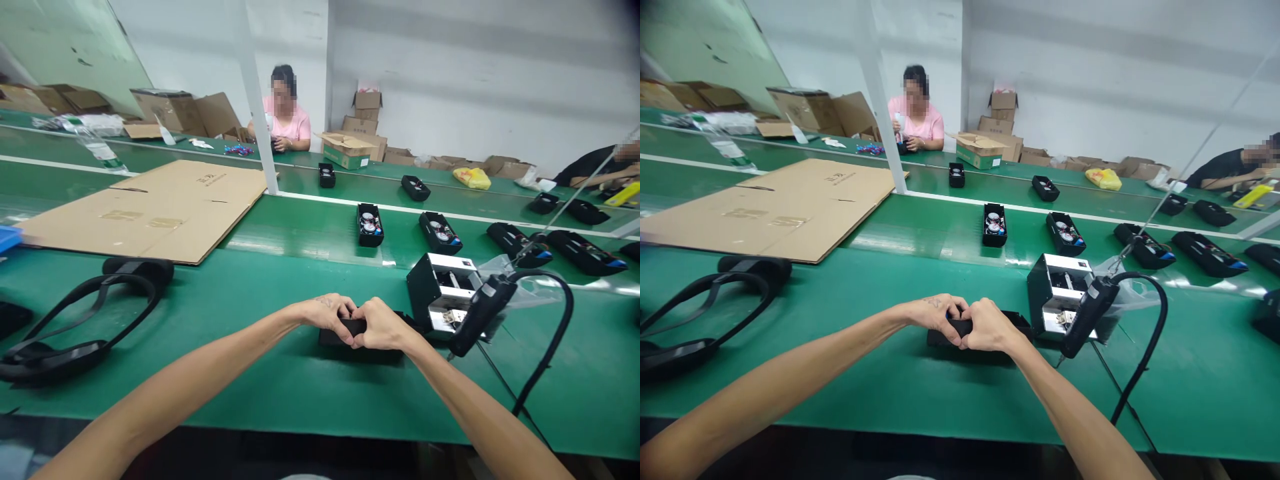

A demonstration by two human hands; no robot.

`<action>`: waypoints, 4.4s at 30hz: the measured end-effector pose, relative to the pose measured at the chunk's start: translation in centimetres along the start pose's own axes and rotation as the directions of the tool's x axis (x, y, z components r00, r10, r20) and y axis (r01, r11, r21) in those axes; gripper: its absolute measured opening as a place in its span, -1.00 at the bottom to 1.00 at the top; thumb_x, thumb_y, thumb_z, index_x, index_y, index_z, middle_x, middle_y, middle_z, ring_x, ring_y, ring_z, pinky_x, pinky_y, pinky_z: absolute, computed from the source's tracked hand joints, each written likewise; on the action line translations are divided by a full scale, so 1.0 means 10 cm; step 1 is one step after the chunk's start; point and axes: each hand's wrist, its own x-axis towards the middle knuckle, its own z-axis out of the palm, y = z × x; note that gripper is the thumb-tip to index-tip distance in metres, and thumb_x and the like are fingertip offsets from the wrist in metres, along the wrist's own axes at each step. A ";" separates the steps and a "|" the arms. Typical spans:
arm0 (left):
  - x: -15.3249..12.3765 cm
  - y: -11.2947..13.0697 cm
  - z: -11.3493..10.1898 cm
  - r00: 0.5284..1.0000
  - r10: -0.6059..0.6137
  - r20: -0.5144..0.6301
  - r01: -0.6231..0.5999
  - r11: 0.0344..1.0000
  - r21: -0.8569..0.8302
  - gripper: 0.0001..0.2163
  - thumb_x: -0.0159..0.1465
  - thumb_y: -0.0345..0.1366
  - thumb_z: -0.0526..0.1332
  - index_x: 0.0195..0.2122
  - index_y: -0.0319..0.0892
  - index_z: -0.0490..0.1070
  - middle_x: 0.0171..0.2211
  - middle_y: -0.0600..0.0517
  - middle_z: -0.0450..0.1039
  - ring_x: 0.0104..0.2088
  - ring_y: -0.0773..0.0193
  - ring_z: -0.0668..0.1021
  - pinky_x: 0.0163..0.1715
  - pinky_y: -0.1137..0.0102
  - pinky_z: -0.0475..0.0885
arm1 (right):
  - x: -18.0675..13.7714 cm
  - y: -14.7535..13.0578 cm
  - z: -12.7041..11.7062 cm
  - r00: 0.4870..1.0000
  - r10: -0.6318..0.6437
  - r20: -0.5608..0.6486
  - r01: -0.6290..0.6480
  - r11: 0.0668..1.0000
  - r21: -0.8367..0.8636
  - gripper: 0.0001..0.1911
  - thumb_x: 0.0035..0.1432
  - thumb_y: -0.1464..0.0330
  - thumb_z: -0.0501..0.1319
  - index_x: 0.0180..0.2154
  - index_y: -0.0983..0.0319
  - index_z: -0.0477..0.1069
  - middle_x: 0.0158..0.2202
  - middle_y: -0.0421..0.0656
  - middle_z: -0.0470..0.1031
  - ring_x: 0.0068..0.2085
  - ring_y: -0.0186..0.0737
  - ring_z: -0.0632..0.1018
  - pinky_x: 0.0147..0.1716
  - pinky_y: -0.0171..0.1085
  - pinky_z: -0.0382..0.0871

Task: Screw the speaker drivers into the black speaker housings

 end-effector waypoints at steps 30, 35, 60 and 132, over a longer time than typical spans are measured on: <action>0.00 0.06 -0.02 1.000 -0.018 -0.026 0.019 0.999 0.036 -0.53 -0.21 -0.04 0.65 -0.36 -0.10 0.55 -0.14 0.16 0.56 -0.22 0.28 0.52 -0.32 0.44 0.29 | 0.04 0.09 -0.07 0.997 -0.002 0.071 0.003 1.000 -0.024 -0.65 -0.15 0.19 0.60 -0.49 0.18 0.48 -0.56 -0.38 0.27 -0.46 -0.33 0.28 -0.45 -0.24 0.00; 0.02 0.04 -0.02 0.998 -0.036 -0.044 0.038 0.998 0.044 -0.48 -0.24 -0.02 0.66 -0.29 -0.07 0.56 -0.20 0.16 0.56 -0.23 0.25 0.53 -0.36 0.44 0.28 | 0.19 0.17 -0.09 0.993 0.001 0.119 -0.001 1.000 -0.002 -0.55 -0.21 0.15 0.62 -0.55 0.18 0.40 -0.56 -0.41 0.22 -0.44 -0.36 0.25 -0.45 -0.24 -0.02; 0.04 -0.03 0.03 0.999 0.000 -0.043 0.001 0.999 0.037 -0.48 -0.18 -0.02 0.64 -0.22 -0.06 0.57 -0.24 0.17 0.60 -0.24 0.24 0.59 -0.35 0.42 0.34 | 0.03 -0.01 -0.05 0.997 0.073 0.027 -0.072 0.997 -0.011 -0.72 -0.24 0.30 0.62 -0.52 0.18 0.57 -0.60 -0.38 0.30 -0.50 -0.34 0.32 -0.49 -0.26 0.06; -0.28 -0.47 1.13 0.684 0.630 -0.368 -0.208 0.652 0.729 -0.80 0.18 -0.17 0.62 -0.32 -0.02 0.63 0.00 0.13 0.66 0.42 -0.23 0.37 0.38 -0.11 -0.02 | -0.98 0.12 0.38 0.465 0.237 -0.853 0.714 0.469 0.520 -0.83 0.46 0.39 0.29 0.02 0.05 0.42 -0.51 -0.41 0.36 -0.60 -0.42 0.40 -0.58 -0.38 0.34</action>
